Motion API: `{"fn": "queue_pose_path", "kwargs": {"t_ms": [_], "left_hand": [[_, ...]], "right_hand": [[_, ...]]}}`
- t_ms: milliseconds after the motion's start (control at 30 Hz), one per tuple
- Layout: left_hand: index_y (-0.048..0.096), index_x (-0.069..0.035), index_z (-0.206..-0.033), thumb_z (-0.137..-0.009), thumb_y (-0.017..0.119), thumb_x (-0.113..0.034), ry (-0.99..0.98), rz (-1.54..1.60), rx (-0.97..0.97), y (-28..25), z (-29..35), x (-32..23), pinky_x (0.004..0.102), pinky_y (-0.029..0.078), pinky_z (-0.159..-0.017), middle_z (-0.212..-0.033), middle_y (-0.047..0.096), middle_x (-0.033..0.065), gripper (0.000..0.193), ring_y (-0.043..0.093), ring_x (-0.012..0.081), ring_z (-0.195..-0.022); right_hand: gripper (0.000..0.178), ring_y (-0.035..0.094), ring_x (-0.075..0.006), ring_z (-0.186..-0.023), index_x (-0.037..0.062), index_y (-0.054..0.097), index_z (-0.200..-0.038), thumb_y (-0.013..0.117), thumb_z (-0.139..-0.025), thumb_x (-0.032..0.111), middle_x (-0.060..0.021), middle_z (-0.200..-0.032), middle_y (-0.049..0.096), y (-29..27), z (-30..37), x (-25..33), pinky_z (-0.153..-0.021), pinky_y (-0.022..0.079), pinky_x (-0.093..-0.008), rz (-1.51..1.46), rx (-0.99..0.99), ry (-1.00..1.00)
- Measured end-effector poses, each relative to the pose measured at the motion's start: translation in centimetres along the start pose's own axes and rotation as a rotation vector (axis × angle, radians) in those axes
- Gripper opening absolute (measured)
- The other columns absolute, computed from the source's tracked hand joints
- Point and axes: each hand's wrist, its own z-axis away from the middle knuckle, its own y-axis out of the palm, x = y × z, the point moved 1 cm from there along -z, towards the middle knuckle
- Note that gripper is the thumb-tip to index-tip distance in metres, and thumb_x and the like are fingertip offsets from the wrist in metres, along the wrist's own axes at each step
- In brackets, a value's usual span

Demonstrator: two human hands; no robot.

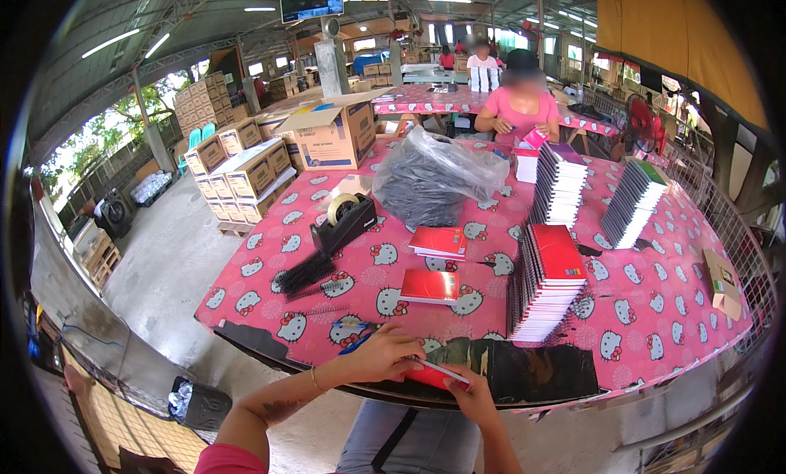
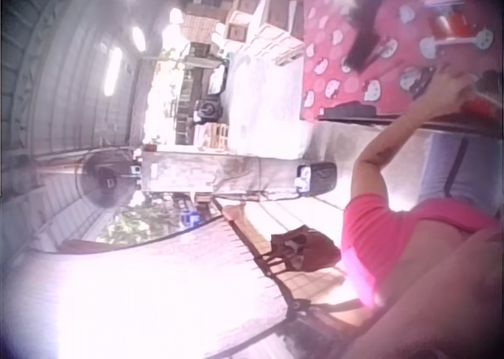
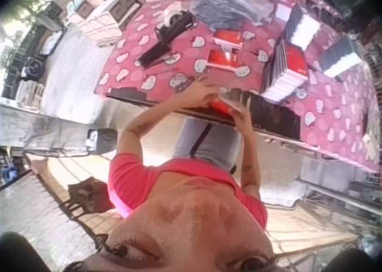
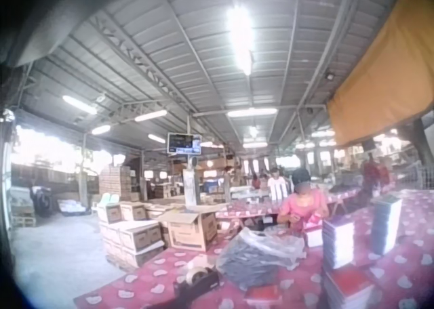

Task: The person assembles spiral-bound notebooks by inserting a red cover into a white spiral notebook, pressing the cover to secure it, and stacking the finished units. The person also briefly opens a notebook to check the interior pages.

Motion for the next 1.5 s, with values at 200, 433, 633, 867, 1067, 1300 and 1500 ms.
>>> {"fn": "queue_pose_path", "kwargs": {"t_ms": [200, 433, 633, 867, 1067, 1300, 1500], "left_hand": [[0.062, -0.01, -0.116, -0.09, 0.069, -0.032, -0.064, -0.159, 0.097, -0.3, 0.2, 0.0, 0.0582, 0.03, -0.111, -0.111, 0.065, 0.0079, 0.035, 0.06, 0.0274, -0.111], [0.042, -0.001, -0.147, -0.094, 0.052, -0.055, -0.017, -0.549, -0.061, 4.9, 4.1, -4.6, 0.0596, 0.027, -0.113, -0.153, 0.041, 0.0181, 0.077, 0.037, 0.033, -0.143], [0.036, 0.0, -0.151, -0.093, 0.049, -0.059, -0.119, -0.735, 0.016, 0.9, 0.4, -4.1, 0.0596, 0.025, -0.114, -0.156, 0.035, 0.0207, 0.084, 0.033, 0.0345, -0.146], [0.039, 0.003, -0.148, -0.096, 0.049, -0.055, -0.089, -0.606, -0.05, 0.8, -1.6, -4.3, 0.0598, 0.024, -0.115, -0.153, 0.039, 0.0231, 0.078, 0.033, 0.0387, -0.145], [0.051, -0.004, -0.14, -0.096, 0.058, -0.041, -0.001, -0.443, -0.156, 1.8, -0.4, -4.0, 0.0581, 0.028, -0.113, -0.138, 0.055, 0.0161, 0.058, 0.051, 0.031, -0.131], [0.054, -0.004, -0.136, -0.094, 0.062, -0.04, -0.12, -0.201, 0.277, -0.4, -1.8, -2.2, 0.059, 0.029, -0.112, -0.134, 0.058, 0.014, 0.055, 0.055, 0.029, -0.126], [0.047, -0.003, -0.144, -0.096, 0.046, -0.058, -0.005, -0.553, 0.048, 5.0, 2.4, -5.3, 0.0595, 0.027, -0.113, -0.155, 0.039, 0.0167, 0.073, 0.035, 0.0328, -0.145]], "right_hand": [[0.026, 0.06, -0.0099, -0.09, -0.0008, 0.066, -0.121, 0.063, -0.096, 0.004, -0.0059, -0.102, 0.069, 0.4, -0.1, -0.1, -0.083, 0.048, -0.025, -0.046, 0.004, 0.016], [0.031, 0.059, -0.0075, -0.087, 0.0004, 0.064, -0.127, 0.064, -0.097, 0.008, -0.0028, -0.101, 0.067, 1.2, 0.1, -0.6, -0.077, 0.05, -0.0233, -0.231, -0.146, 0.156], [0.032, 0.06, -0.0077, -0.085, 0.0011, 0.063, -0.129, 0.063, -0.097, 0.009, -0.0024, -0.103, 0.067, 1.5, -0.7, 2.2, -0.076, 0.053, -0.0241, -0.178, -0.059, 0.142], [0.032, 0.057, -0.0063, -0.082, -0.0001, 0.064, -0.128, 0.063, -0.097, 0.009, -0.0016, -0.099, 0.067, 1.5, 0.0, 2.4, -0.074, 0.051, -0.0231, -0.191, -0.099, 0.068], [0.033, 0.057, -0.0057, -0.082, -0.0016, 0.063, -0.126, 0.066, -0.095, 0.009, -0.0015, -0.1, 0.066, 0.2, -0.3, 2.1, -0.074, 0.049, -0.0216, -0.232, -0.145, 0.102], [0.031, 0.059, -0.0087, -0.09, -0.0003, 0.064, -0.125, 0.065, -0.095, 0.005, -0.0035, -0.106, 0.068, 0.0, 0.0, 2.3, -0.081, 0.05, -0.0245, -0.161, -0.062, 0.098], [0.034, 0.06, -0.0084, -0.092, -0.0005, 0.062, -0.129, 0.065, -0.095, 0.005, -0.0039, -0.108, 0.067, 0.6, 0.3, 2.3, -0.08, 0.053, -0.0237, -0.229, -0.165, 0.142]]}}
